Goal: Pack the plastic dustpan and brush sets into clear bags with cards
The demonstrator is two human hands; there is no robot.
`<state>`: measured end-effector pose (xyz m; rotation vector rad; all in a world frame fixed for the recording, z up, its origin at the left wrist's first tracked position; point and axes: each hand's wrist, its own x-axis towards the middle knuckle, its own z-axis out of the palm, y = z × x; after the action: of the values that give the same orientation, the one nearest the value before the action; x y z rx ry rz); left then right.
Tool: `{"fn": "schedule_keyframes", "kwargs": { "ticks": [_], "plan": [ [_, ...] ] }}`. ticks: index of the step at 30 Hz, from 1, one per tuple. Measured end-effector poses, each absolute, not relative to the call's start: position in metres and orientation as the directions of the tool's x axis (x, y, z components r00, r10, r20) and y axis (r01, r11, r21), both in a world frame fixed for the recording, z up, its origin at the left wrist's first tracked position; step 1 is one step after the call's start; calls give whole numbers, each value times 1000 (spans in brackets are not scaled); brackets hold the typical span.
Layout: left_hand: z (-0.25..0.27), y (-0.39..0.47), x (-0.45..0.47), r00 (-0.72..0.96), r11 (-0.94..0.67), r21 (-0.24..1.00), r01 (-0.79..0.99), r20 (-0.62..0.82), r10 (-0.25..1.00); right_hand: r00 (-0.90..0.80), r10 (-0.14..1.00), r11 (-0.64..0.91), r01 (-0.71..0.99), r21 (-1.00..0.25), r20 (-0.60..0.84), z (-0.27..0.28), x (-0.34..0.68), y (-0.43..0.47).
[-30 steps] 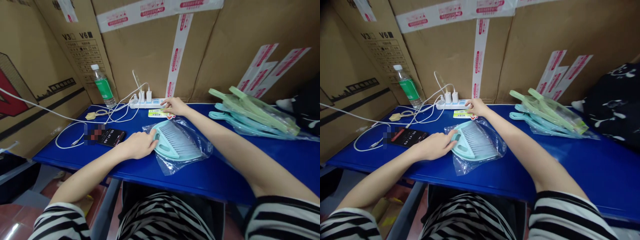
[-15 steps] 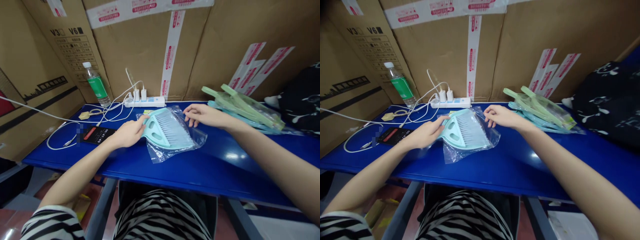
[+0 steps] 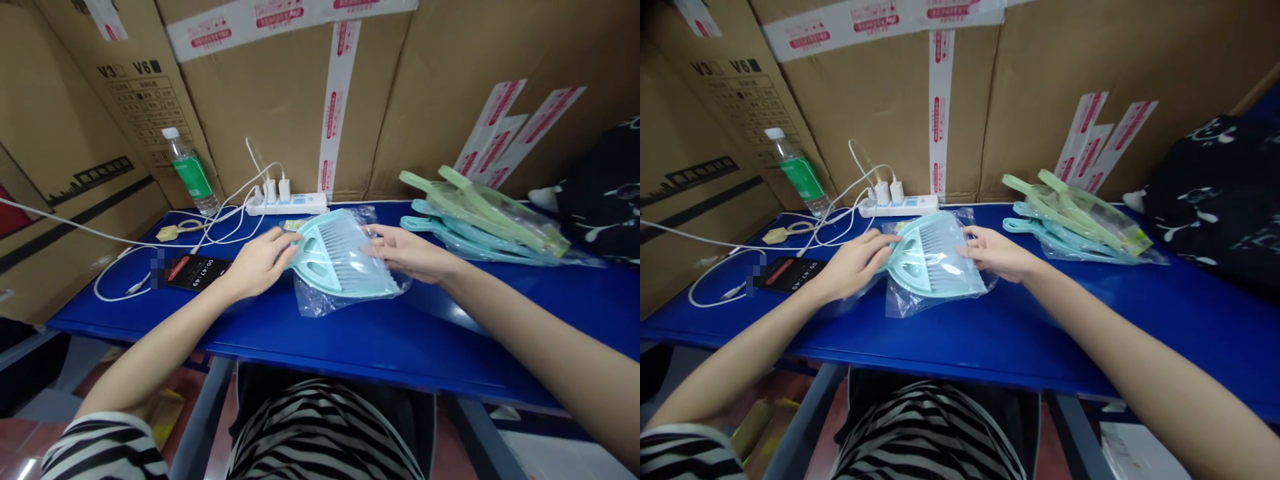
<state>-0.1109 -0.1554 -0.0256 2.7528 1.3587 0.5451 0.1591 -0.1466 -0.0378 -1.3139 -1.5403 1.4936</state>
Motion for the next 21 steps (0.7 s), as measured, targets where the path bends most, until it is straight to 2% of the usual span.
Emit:
{"fn": "schedule_keyframes", "kwargs": {
  "ticks": [3,6,9,12,17,19,21],
  "plan": [
    [-23,-157,-113,680,-742,43,669,369,634,-260,952,-109,200,-974,-160,-42,163,-142],
    [-27,-159,-111,828,-862,-13,507,285,483,-262,955,-89,196,-977,-139,-46,167,-138],
    [-33,-160,-107,871,-892,-29,452,232,434,-294,944,-94,190,-977,-148,-46,167,-138],
    [-30,-162,-104,857,-872,-18,488,196,476,-291,942,-124,166,-978,-169,-43,165,-139],
    [-4,-173,-119,752,-758,8,653,112,649,-221,955,-167,148,-975,-197,-34,171,-138],
    [7,-179,-139,691,-702,31,711,156,706,-185,969,-134,160,-978,-163,-32,176,-137],
    [13,-184,-166,600,-632,25,774,289,746,-156,980,-93,186,-978,-123,-31,179,-136]
  ]
}}
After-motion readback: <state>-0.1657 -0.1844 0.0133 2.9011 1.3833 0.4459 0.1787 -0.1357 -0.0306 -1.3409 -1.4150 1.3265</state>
